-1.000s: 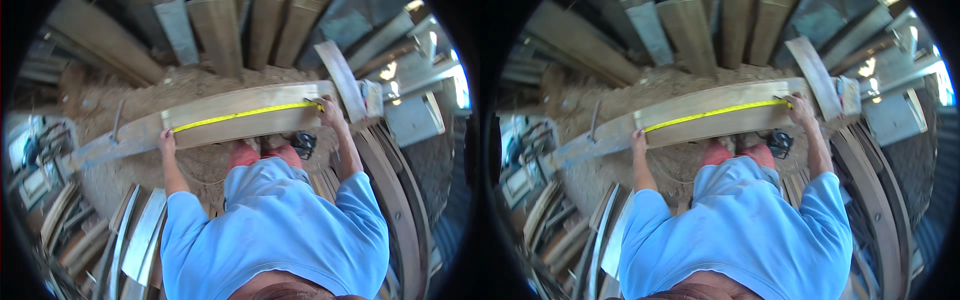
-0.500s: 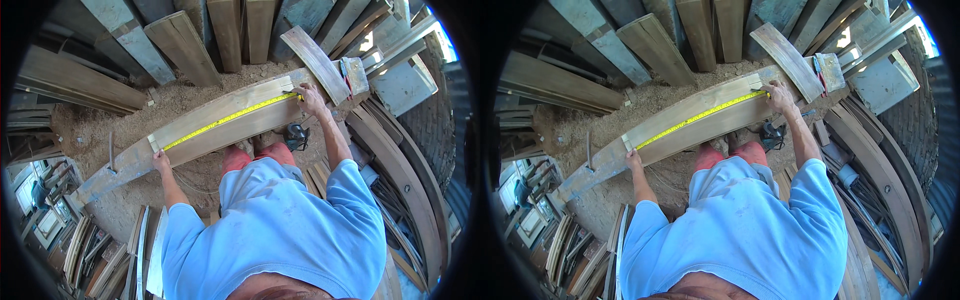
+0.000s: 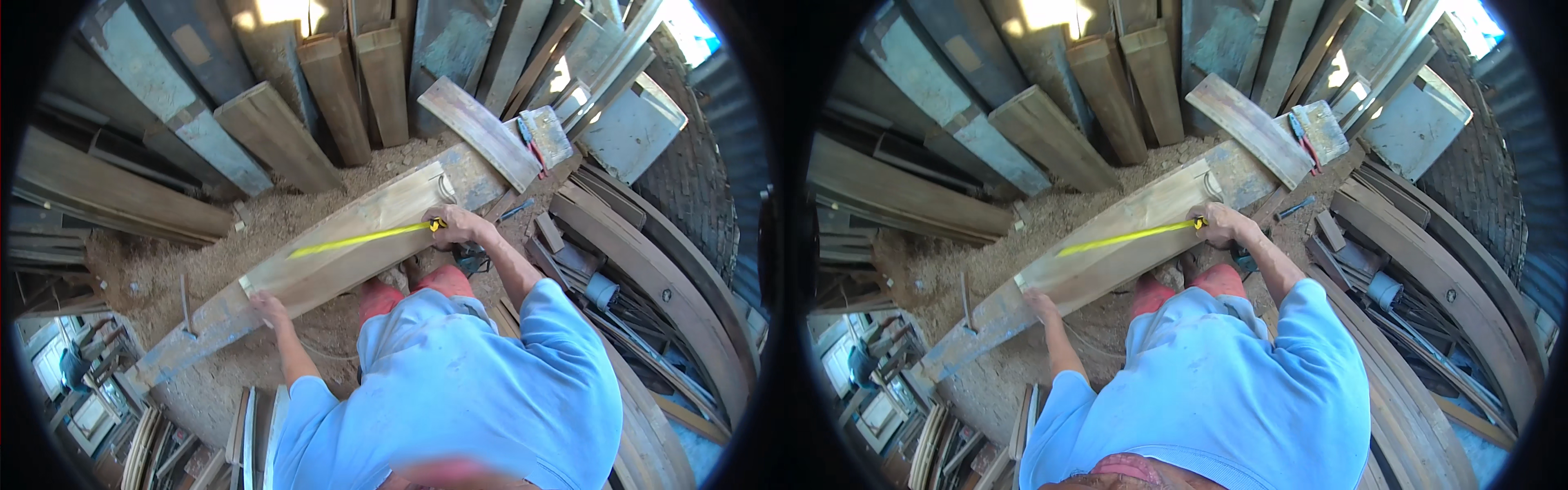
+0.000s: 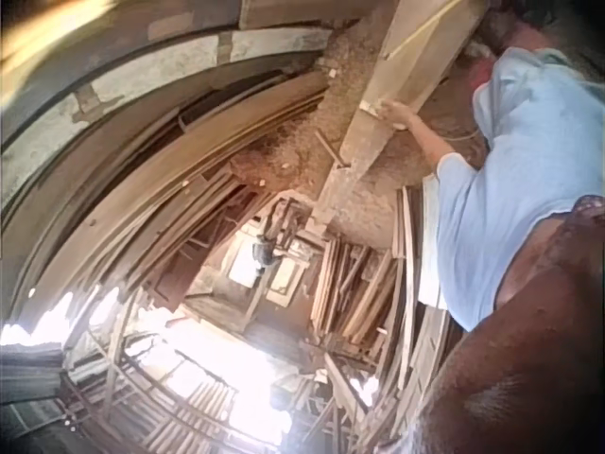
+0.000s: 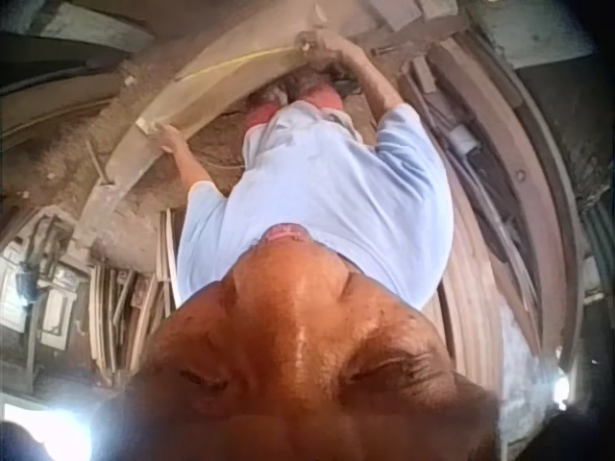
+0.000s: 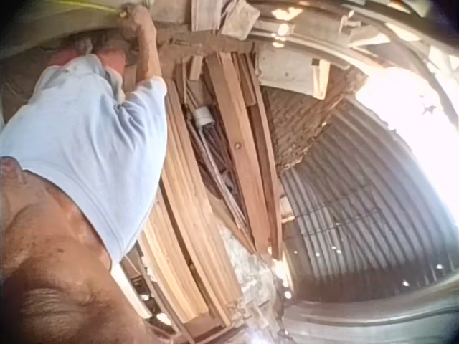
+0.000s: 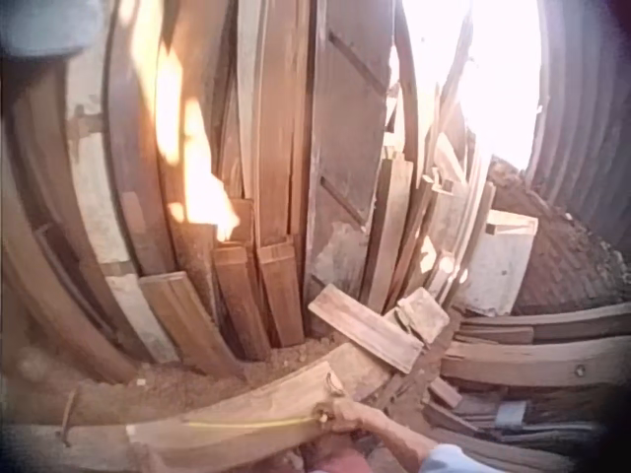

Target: The person measures a wooden board with a tape measure, marks it, and then cuts the board using a circular saw while another board is placed over it as a guide. The person then uses a chisel and hammer to remove a small piece of wood.

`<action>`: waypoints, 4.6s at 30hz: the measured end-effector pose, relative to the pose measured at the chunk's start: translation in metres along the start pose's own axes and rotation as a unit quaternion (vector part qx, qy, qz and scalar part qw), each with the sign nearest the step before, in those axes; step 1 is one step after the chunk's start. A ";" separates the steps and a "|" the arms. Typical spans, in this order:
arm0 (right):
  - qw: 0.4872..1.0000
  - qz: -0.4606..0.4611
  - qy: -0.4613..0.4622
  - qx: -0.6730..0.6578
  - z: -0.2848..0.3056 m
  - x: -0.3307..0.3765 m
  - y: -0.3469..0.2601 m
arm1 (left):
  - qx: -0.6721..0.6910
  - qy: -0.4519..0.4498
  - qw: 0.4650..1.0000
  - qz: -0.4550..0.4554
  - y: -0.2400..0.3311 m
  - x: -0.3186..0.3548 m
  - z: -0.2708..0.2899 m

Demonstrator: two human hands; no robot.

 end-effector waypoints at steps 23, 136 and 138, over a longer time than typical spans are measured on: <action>0.787 -0.332 0.517 0.057 0.238 0.131 0.292 | -0.505 -0.349 0.789 -0.018 0.078 0.121 -0.118; 0.632 -0.203 0.482 -0.573 -0.217 0.041 0.033 | -0.340 -0.400 0.605 -0.598 0.152 0.242 -0.200; 0.627 -0.207 0.526 -0.535 -0.215 0.040 0.047 | -0.344 -0.423 0.580 -0.606 0.154 0.266 -0.199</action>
Point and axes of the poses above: each hand's wrist, its own x-axis away from the middle knuckle, its own z-axis out of the back of the hand, y = z × x, the point moved 7 cm from there along -x, towards the middle knuckle, and after that the axes turned 6 degrees about z, right-handed, at the moved point
